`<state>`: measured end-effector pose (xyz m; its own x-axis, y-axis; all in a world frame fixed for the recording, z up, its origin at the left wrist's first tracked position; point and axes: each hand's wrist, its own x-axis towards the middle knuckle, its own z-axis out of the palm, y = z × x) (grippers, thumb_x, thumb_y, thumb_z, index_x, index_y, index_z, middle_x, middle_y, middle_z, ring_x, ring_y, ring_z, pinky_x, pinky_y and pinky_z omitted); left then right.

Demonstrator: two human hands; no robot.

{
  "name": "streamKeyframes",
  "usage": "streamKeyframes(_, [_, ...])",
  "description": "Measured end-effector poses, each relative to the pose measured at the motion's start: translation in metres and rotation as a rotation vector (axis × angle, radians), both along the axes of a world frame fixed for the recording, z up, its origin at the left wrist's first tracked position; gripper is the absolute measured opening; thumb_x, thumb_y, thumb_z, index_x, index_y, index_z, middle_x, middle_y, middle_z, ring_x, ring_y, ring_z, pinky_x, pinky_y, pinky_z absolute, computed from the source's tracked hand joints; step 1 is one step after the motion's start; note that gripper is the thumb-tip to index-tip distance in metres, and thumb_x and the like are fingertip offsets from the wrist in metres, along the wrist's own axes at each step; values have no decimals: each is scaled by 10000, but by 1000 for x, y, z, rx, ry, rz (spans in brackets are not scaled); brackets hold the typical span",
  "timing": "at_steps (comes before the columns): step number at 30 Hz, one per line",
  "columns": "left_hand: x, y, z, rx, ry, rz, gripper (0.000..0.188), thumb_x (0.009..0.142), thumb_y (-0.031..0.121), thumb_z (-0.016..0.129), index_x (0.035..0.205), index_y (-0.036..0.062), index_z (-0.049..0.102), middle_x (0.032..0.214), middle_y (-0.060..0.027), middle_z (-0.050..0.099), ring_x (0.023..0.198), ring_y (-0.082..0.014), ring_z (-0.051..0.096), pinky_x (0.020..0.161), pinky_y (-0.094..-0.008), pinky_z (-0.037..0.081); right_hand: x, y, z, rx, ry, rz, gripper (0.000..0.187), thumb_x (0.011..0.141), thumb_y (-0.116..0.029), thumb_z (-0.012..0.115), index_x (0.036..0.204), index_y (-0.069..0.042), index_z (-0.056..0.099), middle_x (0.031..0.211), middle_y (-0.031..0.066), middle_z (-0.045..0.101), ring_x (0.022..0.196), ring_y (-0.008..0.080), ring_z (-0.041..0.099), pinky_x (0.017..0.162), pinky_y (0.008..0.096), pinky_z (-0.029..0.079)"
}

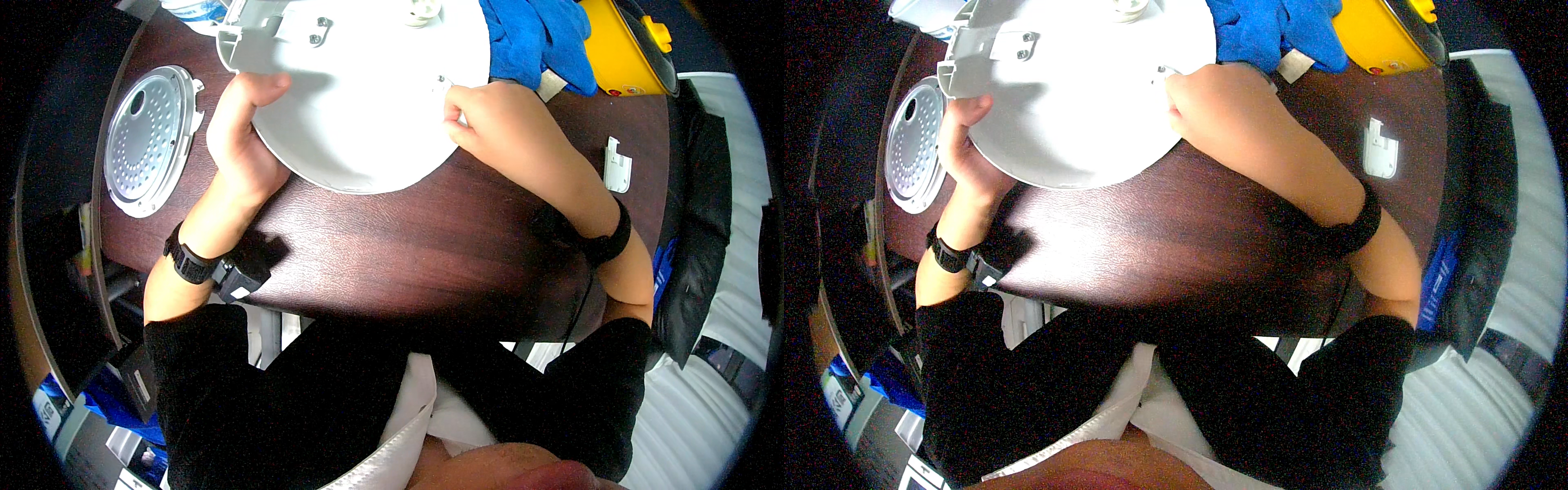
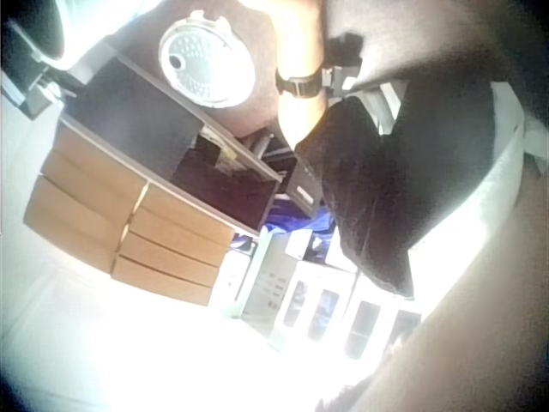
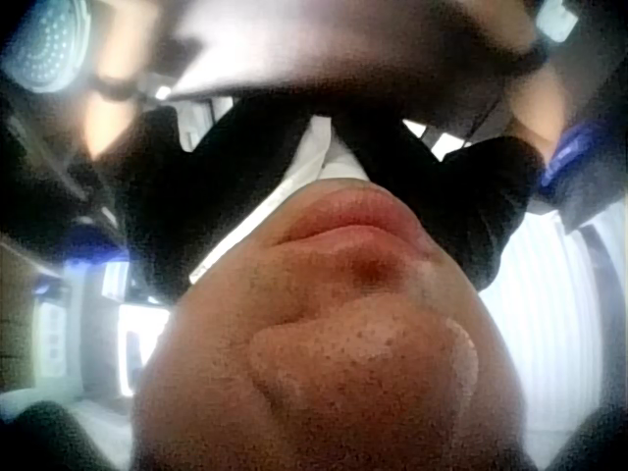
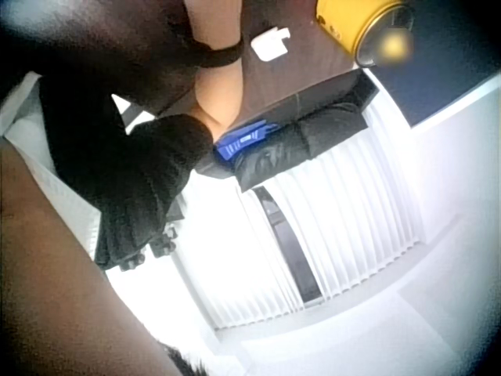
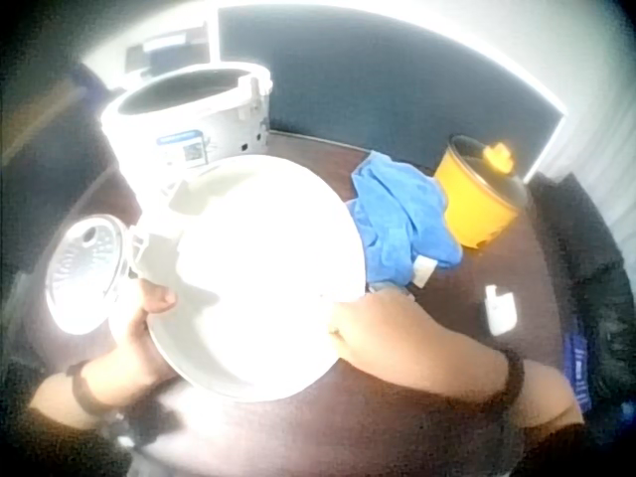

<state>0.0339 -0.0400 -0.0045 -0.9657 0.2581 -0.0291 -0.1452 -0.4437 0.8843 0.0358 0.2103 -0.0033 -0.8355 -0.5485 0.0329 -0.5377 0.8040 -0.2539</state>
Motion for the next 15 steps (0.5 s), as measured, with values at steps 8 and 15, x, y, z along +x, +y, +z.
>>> streamKeyframes(8, [0,0,0,-14,14,24,369,799,211,420,1070,-29,489,1008,-145,562,930,-218,559,838,-309,440,-7,-3,11,-124,75,-85,200,792,-261,580,746,-67,585,633,113,596,610,292,600,540,393,464])
streamKeyframes(15, [0,-3,-5,-2,28,21,355,801,211,423,1053,-27,500,977,-140,575,912,-205,565,835,-305,438,-6,0,10,-73,82,-77,167,784,-236,584,746,-73,584,637,120,594,603,296,597,530,395,458])
